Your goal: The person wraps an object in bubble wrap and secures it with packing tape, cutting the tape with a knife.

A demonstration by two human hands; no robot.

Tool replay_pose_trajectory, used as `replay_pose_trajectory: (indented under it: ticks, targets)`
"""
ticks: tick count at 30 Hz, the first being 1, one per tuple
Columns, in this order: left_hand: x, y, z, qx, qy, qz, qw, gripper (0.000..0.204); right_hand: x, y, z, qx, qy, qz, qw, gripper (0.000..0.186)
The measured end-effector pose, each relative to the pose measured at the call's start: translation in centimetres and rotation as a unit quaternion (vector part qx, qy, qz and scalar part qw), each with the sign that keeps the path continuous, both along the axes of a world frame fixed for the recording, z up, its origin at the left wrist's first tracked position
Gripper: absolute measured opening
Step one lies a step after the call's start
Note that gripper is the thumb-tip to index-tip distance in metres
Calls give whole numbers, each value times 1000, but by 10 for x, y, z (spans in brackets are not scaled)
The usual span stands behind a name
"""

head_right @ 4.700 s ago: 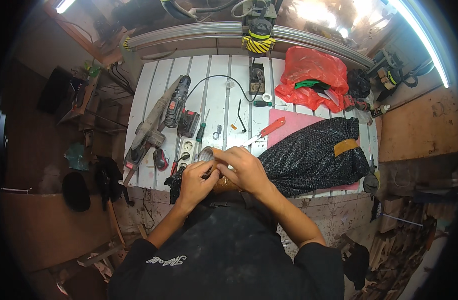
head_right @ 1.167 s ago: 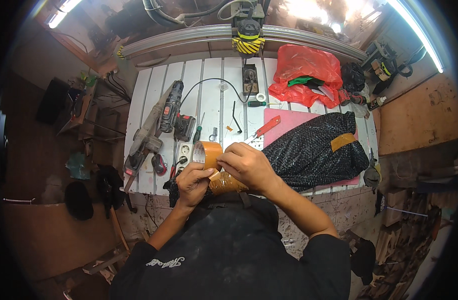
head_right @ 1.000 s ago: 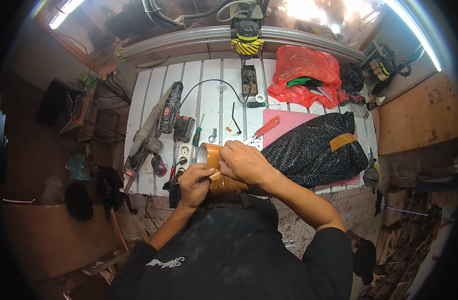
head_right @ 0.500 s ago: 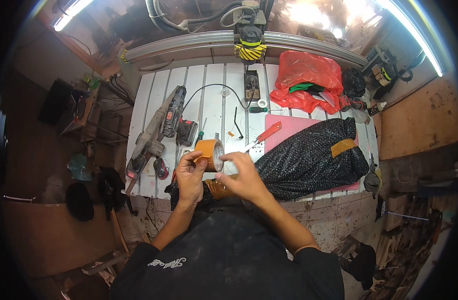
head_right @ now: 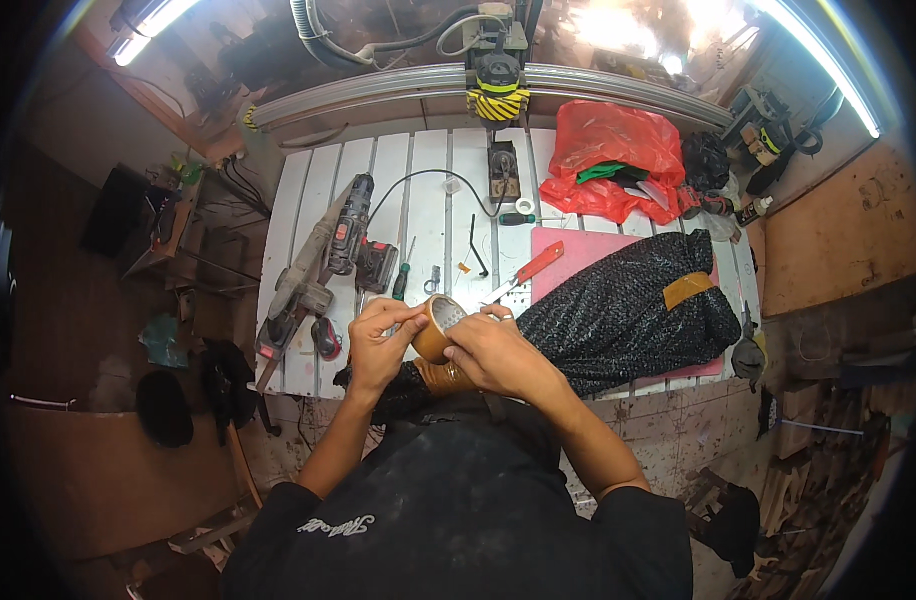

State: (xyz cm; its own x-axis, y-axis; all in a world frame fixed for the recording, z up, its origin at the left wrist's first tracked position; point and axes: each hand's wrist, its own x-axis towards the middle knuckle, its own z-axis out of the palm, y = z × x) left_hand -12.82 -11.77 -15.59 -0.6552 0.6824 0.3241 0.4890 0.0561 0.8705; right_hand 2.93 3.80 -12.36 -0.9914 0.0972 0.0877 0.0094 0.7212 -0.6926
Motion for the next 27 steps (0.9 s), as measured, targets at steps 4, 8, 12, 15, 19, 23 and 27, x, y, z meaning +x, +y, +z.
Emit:
replay_pose_trajectory:
  ticks: [4, 8, 12, 15, 19, 23, 27]
  targets:
    - [4, 0, 8, 14, -15, 46, 999, 16, 3, -14, -4, -53, 45, -14, 997, 18]
    - [-1, -7, 12, 19, 8, 86, 996, 15, -5, -19, -28, -79, 58, -91, 991, 26]
    - [-5, -11, -3, 28, 29, 121, 992, 16, -17, -9, -47, -106, -44, -188, 976, 38]
    - [-19, -22, -19, 61, -99, 157, 981, 19, -20, -19, -39, -153, -48, -168, 973, 39]
    - [-29, -27, -20, 91, -173, 180, 964, 26, -18, -18, -30, -204, -17, -87, 975, 51]
    - [-27, -33, -19, 37, -148, 169, 974, 26, -14, -21, -46, -134, -11, -72, 988, 57]
    - [-17, -25, -28, 41, -80, 169, 982, 26, -22, -12, -86, -49, -51, -176, 982, 54]
